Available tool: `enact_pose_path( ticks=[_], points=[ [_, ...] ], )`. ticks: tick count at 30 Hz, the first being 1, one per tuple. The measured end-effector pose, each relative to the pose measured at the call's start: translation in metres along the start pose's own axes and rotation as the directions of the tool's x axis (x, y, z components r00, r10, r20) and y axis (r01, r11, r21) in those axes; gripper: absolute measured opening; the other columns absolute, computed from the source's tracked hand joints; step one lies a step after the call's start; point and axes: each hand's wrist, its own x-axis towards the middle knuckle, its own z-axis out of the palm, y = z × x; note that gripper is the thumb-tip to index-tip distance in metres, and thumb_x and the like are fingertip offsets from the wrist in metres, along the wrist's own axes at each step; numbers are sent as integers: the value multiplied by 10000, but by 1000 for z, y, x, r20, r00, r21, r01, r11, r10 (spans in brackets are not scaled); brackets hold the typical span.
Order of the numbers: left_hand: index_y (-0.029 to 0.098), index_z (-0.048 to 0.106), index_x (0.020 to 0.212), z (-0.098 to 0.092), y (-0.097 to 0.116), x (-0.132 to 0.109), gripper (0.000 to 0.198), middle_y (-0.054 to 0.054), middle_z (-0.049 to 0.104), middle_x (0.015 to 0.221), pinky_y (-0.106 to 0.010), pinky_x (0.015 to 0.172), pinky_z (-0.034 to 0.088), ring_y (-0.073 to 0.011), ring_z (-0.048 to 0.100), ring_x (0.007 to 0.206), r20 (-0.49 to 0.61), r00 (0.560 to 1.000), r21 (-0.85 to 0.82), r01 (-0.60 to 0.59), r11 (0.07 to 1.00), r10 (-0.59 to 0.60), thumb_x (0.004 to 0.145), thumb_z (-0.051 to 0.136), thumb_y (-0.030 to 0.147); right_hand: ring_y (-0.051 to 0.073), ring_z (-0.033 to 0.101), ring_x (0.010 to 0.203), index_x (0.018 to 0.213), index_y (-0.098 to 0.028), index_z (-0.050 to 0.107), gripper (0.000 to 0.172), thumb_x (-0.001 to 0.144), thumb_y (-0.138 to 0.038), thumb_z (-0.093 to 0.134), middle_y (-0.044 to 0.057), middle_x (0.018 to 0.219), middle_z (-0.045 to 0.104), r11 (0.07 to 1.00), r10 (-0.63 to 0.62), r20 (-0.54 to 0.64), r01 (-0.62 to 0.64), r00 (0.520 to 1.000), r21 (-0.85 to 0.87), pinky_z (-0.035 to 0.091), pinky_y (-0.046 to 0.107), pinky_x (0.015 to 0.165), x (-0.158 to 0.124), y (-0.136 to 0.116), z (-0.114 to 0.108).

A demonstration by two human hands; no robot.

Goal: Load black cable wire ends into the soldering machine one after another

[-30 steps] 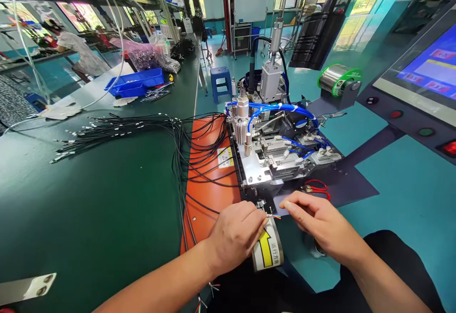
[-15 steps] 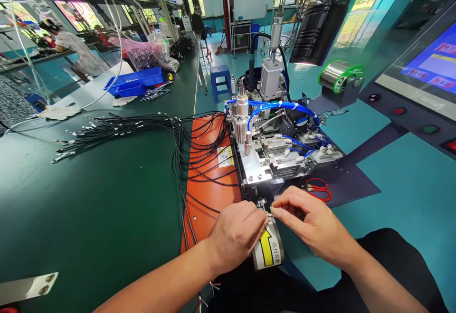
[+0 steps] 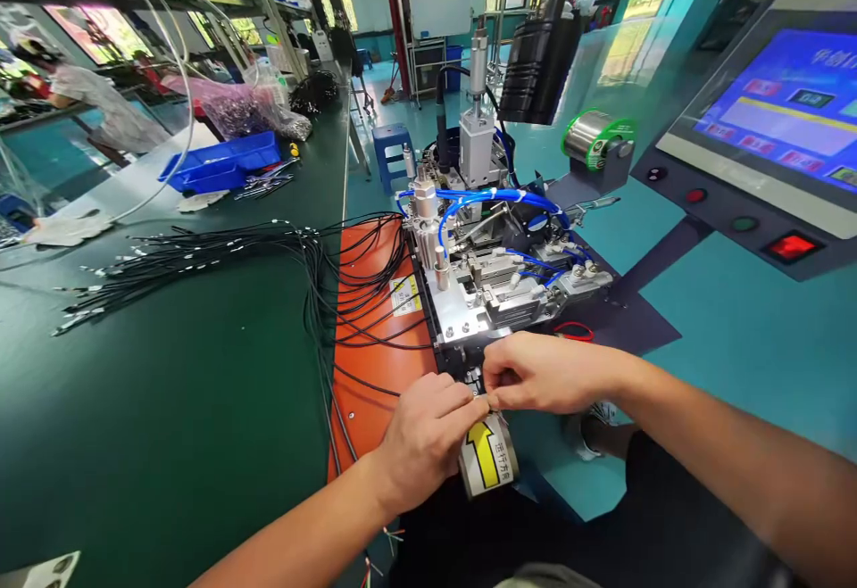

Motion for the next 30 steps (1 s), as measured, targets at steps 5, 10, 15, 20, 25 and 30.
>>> enact_pose_path(
  ticks=[5,10,15,20,25,30],
  points=[
    [149,637,1084,-3,0,1,186,-65,646,822,-327,674,367,-179,489,732,-8,1000,-144,-4,990,2,945,515,169,84,378,587,789,-126,663,191,805,-317,677,-44,644,487,932,17,178,-80,984,355,289,219,535,6,20,1],
    [171,661,1063,-5,0,4,181,-70,664,873,-315,687,401,-175,516,759,-93,993,-259,45,965,-71,947,521,164,90,396,632,786,-120,658,227,817,-344,679,-37,676,505,826,-21,83,-30,996,563,310,222,584,-1,22,16],
    [182,688,984,-7,-1,5,184,-65,629,852,-282,709,448,-165,557,803,-101,962,-367,200,908,-253,961,509,147,106,384,641,775,-164,595,240,903,-366,601,-41,690,475,758,83,-292,130,953,639,322,237,597,-11,13,41],
    [160,676,932,-7,3,6,181,-50,585,763,-287,668,422,-163,512,731,-44,957,-311,260,914,-287,974,503,195,138,436,728,818,-187,584,275,974,-404,517,-18,777,493,830,149,-559,204,816,519,383,266,680,-16,11,72],
    [137,656,884,-5,5,6,216,-48,563,738,-290,646,398,-158,492,698,-2,961,-248,267,931,-276,983,475,200,142,460,758,840,-187,595,278,989,-404,506,-9,816,511,873,159,-611,177,776,453,393,269,702,-17,11,80],
    [134,659,901,-4,4,6,217,-44,556,731,-288,642,393,-155,489,693,-8,961,-236,267,934,-277,987,472,200,125,428,706,840,-181,594,316,989,-441,495,-18,786,491,820,200,-555,173,807,546,374,242,624,-16,13,78]
  ],
)
